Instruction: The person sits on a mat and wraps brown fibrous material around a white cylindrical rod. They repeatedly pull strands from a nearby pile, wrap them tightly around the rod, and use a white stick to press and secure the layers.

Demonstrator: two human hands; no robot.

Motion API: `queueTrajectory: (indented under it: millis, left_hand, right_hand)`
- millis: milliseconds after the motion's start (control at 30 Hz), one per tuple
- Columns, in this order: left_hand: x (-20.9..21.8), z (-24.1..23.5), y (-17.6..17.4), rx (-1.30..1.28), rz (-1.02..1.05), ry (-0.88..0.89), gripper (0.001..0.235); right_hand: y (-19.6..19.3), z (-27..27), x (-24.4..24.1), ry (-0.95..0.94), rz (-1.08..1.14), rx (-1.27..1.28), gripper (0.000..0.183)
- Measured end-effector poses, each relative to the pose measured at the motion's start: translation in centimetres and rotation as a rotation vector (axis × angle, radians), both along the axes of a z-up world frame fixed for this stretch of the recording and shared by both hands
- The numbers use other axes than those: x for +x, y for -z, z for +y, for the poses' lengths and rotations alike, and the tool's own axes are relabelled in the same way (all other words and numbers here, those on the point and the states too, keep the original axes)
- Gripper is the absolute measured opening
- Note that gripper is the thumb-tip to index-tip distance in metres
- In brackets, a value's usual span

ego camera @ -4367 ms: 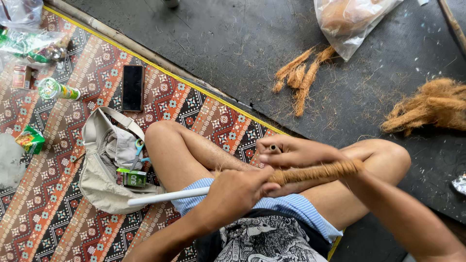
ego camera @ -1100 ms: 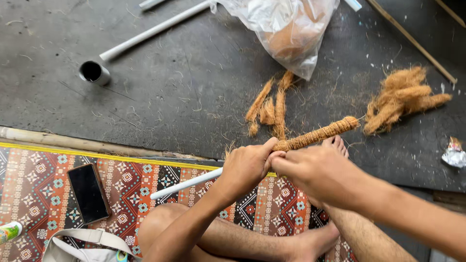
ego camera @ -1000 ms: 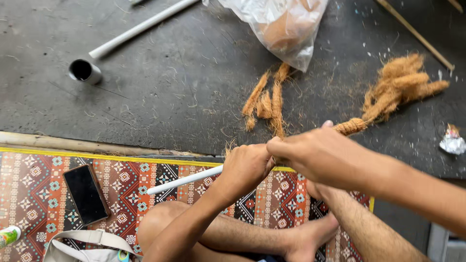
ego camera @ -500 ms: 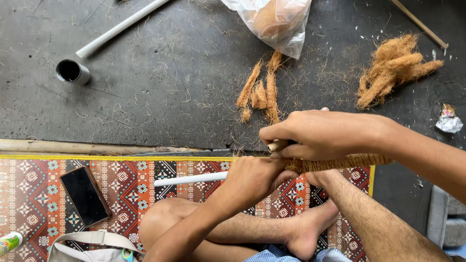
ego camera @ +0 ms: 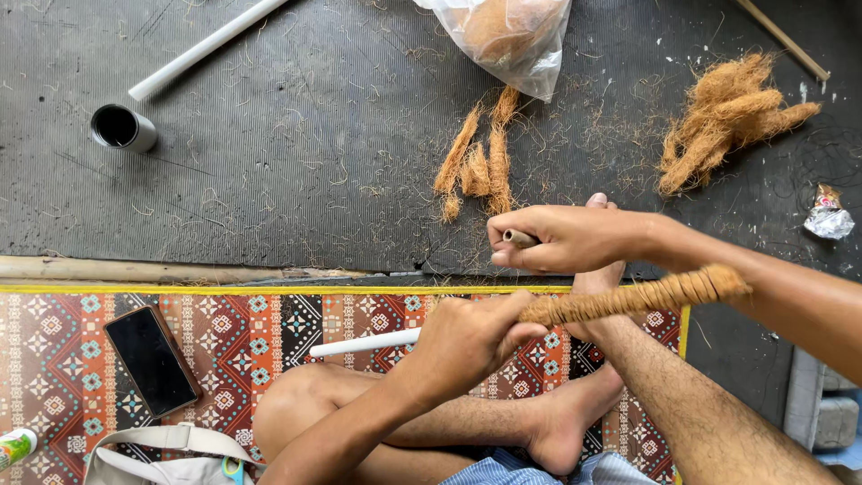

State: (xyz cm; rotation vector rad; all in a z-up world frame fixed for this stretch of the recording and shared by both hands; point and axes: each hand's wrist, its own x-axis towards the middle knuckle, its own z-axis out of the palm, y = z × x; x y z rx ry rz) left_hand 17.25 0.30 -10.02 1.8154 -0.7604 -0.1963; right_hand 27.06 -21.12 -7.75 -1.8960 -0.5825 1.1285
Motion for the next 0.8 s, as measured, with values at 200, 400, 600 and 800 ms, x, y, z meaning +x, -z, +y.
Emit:
queueTrajectory:
  millis: [200, 400, 600, 800]
  left_hand:
    - [2.9, 0.0, 1.6, 0.092, 0.194, -0.102, 0.026]
    - [5.3, -1.2, 3.7, 0.182, 0.264, -0.128, 0.029]
    - [6.0, -2.7, 4.6, 0.121, 0.332, -0.103, 0.031]
    - [6.3, -3.8, 4.3, 0.024, 0.388, -0.101, 0.031]
  right_hand:
    - [4.8, -1.0, -3.5, 0.472, 0.087, 0.136, 0.025]
    - [7.4, -0.1, -8.4, 1.144, 0.19, 0.042, 0.02]
    - [5.7, 1.0, -9.2, 1.132, -0.367, -0.135, 0.013]
    - [1.5, 2.0, -9.5, 0.651, -0.937, -0.489, 0.016]
